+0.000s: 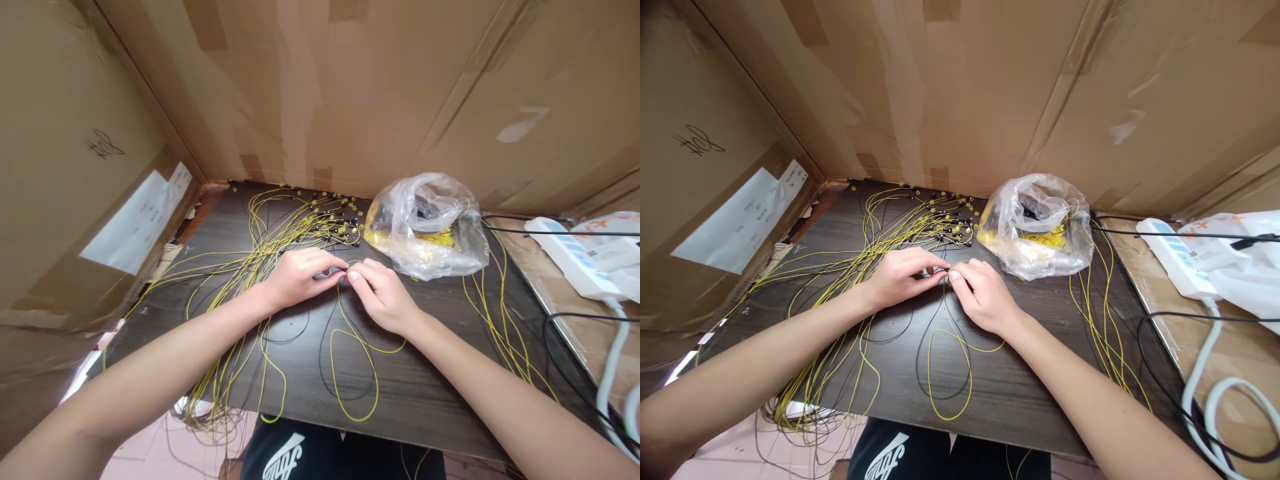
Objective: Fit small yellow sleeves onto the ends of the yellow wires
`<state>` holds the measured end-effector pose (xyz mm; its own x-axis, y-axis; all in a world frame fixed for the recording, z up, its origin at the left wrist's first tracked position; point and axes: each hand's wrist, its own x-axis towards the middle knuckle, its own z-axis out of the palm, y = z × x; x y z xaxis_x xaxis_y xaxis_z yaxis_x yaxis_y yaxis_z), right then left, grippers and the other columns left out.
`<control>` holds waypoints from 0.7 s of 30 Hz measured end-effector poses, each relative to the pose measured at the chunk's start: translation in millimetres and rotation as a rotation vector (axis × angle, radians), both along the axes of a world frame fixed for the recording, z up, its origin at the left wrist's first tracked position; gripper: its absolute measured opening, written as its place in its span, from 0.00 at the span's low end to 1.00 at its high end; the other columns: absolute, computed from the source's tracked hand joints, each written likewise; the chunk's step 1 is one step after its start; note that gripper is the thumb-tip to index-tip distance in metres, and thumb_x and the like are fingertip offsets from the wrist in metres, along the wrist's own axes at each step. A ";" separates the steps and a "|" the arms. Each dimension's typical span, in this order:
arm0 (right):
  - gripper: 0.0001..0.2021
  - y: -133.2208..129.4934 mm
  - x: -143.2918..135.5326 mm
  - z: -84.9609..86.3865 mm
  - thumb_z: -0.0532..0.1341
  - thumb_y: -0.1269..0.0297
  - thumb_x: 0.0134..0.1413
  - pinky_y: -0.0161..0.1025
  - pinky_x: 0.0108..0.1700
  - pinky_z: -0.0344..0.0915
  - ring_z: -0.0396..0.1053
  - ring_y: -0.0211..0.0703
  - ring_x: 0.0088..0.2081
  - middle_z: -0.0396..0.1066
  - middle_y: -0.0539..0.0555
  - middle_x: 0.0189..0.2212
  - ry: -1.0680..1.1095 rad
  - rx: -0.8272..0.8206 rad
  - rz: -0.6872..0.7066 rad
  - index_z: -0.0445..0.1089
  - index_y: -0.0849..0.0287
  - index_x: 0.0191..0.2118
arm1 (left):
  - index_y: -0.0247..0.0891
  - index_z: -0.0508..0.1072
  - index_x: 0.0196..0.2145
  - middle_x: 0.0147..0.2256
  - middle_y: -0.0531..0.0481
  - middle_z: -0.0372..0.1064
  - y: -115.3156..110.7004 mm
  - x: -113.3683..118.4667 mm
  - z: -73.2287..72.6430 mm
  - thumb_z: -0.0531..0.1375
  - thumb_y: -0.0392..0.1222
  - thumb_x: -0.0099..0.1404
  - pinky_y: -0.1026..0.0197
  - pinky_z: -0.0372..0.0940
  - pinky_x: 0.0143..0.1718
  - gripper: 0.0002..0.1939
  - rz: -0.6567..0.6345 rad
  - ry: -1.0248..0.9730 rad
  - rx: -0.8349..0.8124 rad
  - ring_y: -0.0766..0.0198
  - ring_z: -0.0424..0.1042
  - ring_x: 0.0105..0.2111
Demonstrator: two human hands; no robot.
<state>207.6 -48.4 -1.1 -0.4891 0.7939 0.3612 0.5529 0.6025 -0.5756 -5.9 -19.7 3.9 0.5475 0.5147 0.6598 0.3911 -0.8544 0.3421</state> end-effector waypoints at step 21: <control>0.16 -0.2 7.8 24.5 0.53 0.60 0.68 0.43 0.38 0.60 0.63 0.45 0.32 0.64 0.51 0.26 0.284 0.052 -0.178 0.62 0.56 0.27 | 0.35 0.75 0.39 0.35 0.46 0.77 50.6 -36.6 65.4 0.67 0.49 0.60 0.69 0.66 0.22 0.16 0.342 -0.772 -0.498 0.69 0.71 0.25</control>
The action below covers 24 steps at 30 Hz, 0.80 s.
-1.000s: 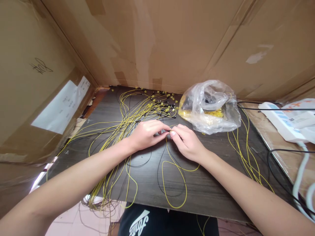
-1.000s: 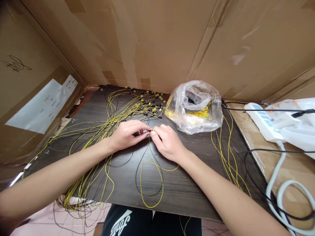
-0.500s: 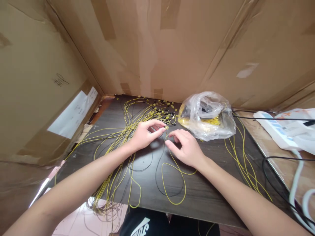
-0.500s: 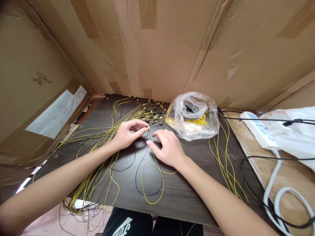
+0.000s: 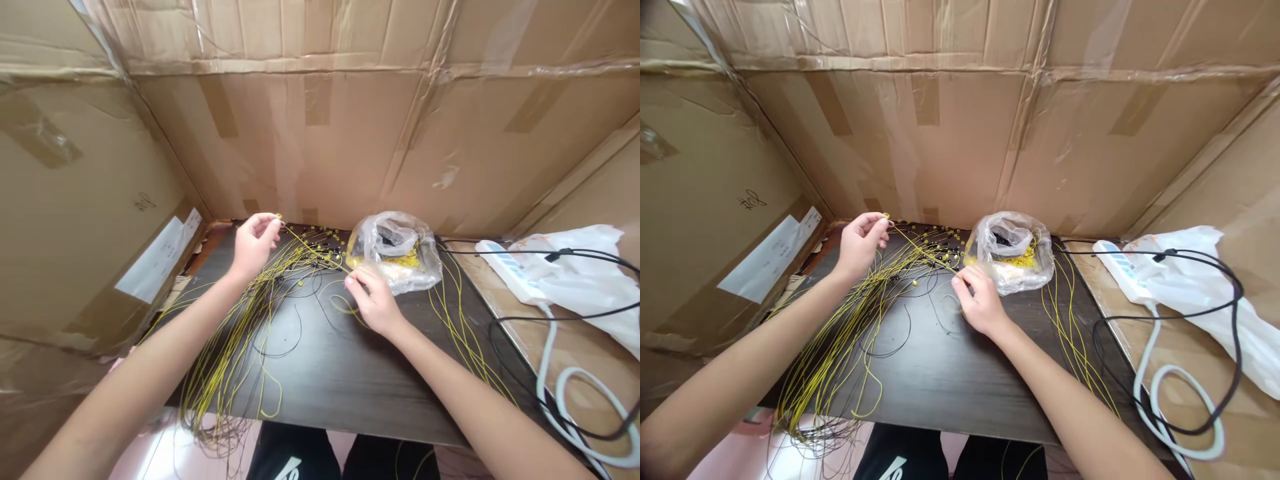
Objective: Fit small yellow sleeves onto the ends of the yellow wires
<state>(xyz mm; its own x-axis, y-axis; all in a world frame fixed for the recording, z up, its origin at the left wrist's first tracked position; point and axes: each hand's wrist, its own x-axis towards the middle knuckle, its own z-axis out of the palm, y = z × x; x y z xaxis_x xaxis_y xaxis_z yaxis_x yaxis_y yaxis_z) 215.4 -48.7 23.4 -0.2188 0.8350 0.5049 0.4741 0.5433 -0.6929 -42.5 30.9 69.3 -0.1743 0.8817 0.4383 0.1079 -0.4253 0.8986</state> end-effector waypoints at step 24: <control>0.13 20.0 46.0 197.5 0.55 0.74 0.66 0.35 0.32 0.67 0.56 0.26 0.16 0.55 0.39 0.15 0.703 -0.354 0.004 0.72 0.57 0.31 | 0.34 0.68 0.32 0.27 0.55 0.69 53.1 -85.1 23.2 0.59 0.32 0.70 0.76 0.58 0.19 0.07 0.361 -0.613 -0.310 0.78 0.60 0.18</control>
